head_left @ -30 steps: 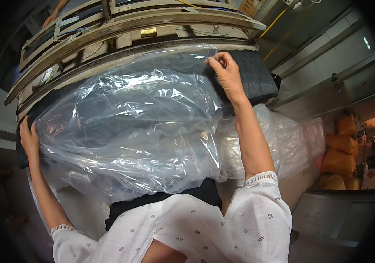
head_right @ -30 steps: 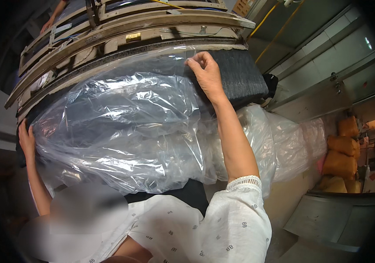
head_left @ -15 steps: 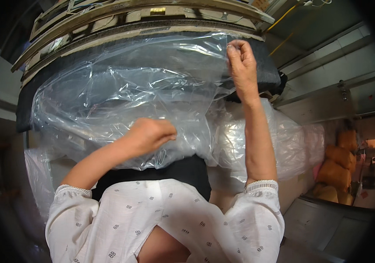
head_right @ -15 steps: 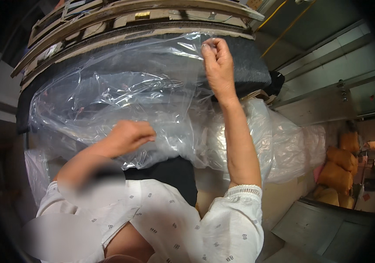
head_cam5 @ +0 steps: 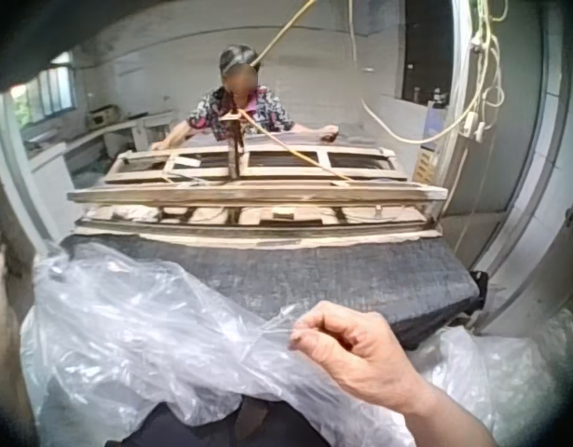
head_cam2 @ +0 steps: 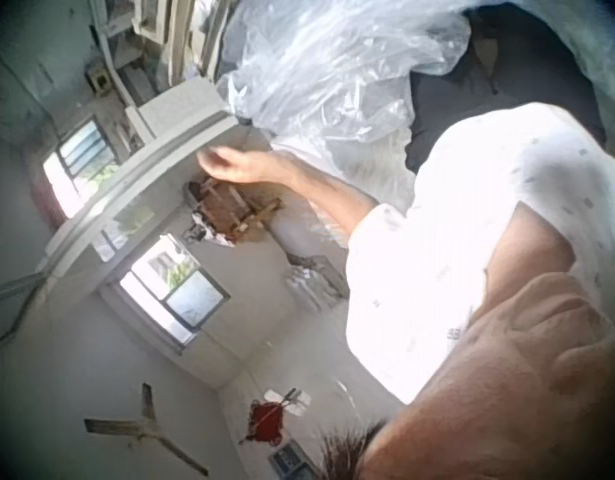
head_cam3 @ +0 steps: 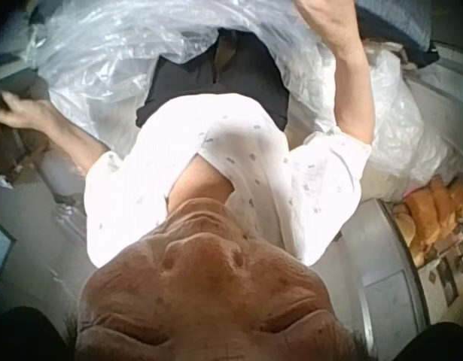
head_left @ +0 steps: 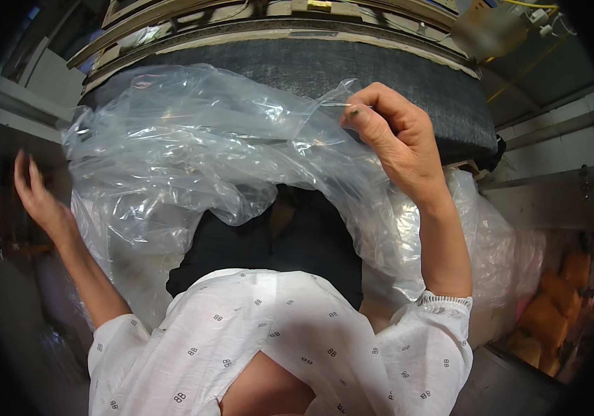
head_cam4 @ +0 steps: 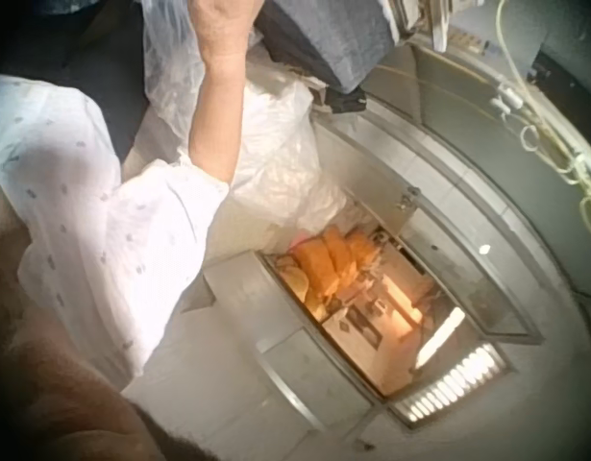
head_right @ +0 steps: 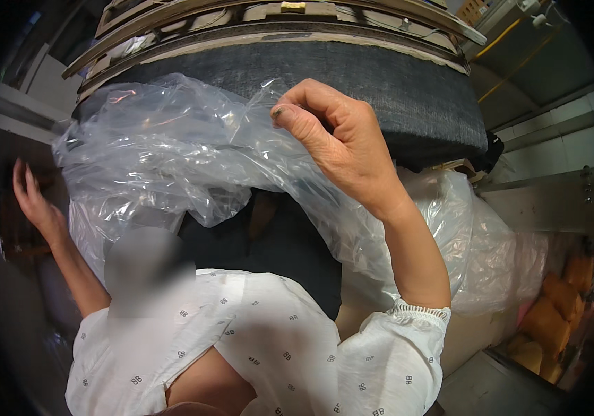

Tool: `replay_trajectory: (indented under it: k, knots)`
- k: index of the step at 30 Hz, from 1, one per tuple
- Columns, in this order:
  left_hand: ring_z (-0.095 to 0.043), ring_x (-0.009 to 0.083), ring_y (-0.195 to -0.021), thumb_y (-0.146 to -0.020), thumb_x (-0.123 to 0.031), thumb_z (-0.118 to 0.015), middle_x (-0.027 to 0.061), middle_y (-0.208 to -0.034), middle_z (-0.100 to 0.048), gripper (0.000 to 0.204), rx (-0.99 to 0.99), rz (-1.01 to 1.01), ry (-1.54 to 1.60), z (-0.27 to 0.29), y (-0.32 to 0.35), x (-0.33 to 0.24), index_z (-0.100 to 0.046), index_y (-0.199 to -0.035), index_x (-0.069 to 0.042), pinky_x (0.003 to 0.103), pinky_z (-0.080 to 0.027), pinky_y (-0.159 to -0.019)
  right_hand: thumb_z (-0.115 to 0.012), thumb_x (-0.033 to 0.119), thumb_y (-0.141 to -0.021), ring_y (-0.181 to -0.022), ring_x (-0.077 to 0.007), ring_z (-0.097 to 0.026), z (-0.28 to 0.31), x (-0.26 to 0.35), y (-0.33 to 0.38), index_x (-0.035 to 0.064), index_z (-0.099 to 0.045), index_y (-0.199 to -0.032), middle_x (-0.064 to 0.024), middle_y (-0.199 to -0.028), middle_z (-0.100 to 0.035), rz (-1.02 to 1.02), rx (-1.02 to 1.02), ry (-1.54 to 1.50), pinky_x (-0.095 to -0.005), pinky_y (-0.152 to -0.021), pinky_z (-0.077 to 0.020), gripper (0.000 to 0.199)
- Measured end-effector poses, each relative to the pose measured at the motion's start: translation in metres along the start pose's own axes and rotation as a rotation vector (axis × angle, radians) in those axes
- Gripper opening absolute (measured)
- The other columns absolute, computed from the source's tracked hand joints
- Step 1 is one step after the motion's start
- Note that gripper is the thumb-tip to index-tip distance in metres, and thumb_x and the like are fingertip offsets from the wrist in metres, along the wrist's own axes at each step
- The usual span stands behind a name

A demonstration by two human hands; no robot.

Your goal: Removing and adjusting large plastic protective sheeting from a large foam or upholstered component on a pallet.

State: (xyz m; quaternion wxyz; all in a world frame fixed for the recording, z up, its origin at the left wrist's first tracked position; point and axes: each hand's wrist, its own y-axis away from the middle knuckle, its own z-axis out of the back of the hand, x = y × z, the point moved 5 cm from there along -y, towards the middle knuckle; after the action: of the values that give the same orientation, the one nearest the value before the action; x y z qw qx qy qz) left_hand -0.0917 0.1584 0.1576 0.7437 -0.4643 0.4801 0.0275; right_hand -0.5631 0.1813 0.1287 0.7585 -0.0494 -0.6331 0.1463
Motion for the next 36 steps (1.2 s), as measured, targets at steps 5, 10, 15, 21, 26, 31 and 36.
replay_trajectory:
  k: [5, 10, 15, 21, 26, 31, 36]
  knots:
    - [-0.052, 0.0195, -0.104, -0.081, -0.014, -0.061, 0.0086, -0.112, -0.057, 0.035, 0.943, -0.608, 0.047, -0.166, 0.105, -0.167, -0.056, -0.115, -0.006, 0.031, -0.038, -0.092, -0.062, 0.017, -0.083, -0.058, -0.0041, -0.045, -0.005, 0.021, 0.007, 0.0026, -0.061, -0.083, 0.0026, -0.065, -0.053, 0.086, -0.009, 0.155, -0.018, -0.052, -0.0361, 0.015]
    - [-0.06, 0.0183, -0.081, -0.081, -0.017, -0.062, 0.0067, -0.085, -0.062, 0.023, 1.668, -0.101, 0.471, -0.224, 0.128, -0.161, -0.06, -0.099, -0.003, 0.031, -0.048, -0.077, -0.068, 0.015, -0.076, -0.058, -0.0064, -0.047, -0.009, 0.025, 0.014, 0.0032, -0.061, -0.083, -0.0004, -0.064, -0.054, -0.008, 0.061, 0.232, -0.0206, -0.052, -0.0376, 0.015]
    - [-0.059, 0.0137, -0.072, -0.093, -0.018, -0.044, 0.0072, -0.103, -0.056, 0.033, 1.241, 0.26, 1.145, -0.222, 0.033, -0.142, -0.044, -0.121, -0.001, 0.029, -0.051, -0.07, -0.058, 0.032, -0.076, -0.083, -0.0334, -0.06, 0.042, -0.145, 0.12, 0.012, -0.066, -0.085, -0.0142, -0.086, -0.064, -0.633, 0.536, 0.96, -0.0423, -0.072, -0.0476, 0.023]
    - [-0.037, 0.0026, -0.052, -0.094, -0.023, -0.043, -0.0022, -0.067, -0.042, 0.019, 0.811, 0.343, 0.312, -0.261, -0.006, 0.017, -0.055, -0.098, -0.008, 0.015, -0.028, -0.045, -0.055, 0.012, -0.074, -0.097, -0.0282, -0.06, 0.242, -0.214, 0.293, 0.0057, -0.066, -0.096, -0.0146, -0.102, -0.063, -1.379, 0.355, 1.478, -0.0398, -0.08, -0.0482, 0.025]
    - [-0.055, 0.0292, -0.074, -0.094, -0.026, -0.041, 0.014, -0.085, -0.057, 0.03, 0.676, -0.28, -0.361, -0.198, -0.007, 0.142, -0.054, -0.096, 0.001, 0.033, -0.042, -0.068, -0.05, 0.016, -0.083, -0.081, -0.0319, -0.062, 0.347, -0.024, 0.151, 0.0055, -0.061, -0.093, -0.016, -0.079, -0.063, -0.123, -1.092, 1.462, -0.0406, -0.07, -0.046, 0.018]
    - [-0.057, 0.0338, -0.092, -0.093, -0.025, -0.044, 0.0209, -0.101, -0.059, 0.032, 0.797, -0.257, -0.712, -0.127, 0.015, 0.122, -0.054, -0.104, 0.004, 0.033, -0.043, -0.076, -0.056, 0.021, -0.084, -0.079, -0.0222, -0.048, 0.274, 0.052, 0.064, 0.0035, -0.052, -0.099, -0.0147, -0.097, -0.05, 0.585, -1.423, 1.15, -0.0308, -0.075, -0.0405, 0.023]
    - [-0.054, 0.0278, -0.104, -0.094, -0.027, -0.041, 0.0196, -0.115, -0.055, 0.038, 0.902, 0.146, -0.775, 0.064, -0.122, 0.36, -0.052, -0.108, 0.006, 0.035, -0.041, -0.085, -0.055, 0.033, -0.084, -0.093, -0.0302, -0.052, 0.235, -0.094, 0.004, 0.0038, -0.052, -0.098, -0.016, -0.094, -0.053, 0.222, -0.734, 1.394, -0.0379, -0.076, -0.0411, 0.032]
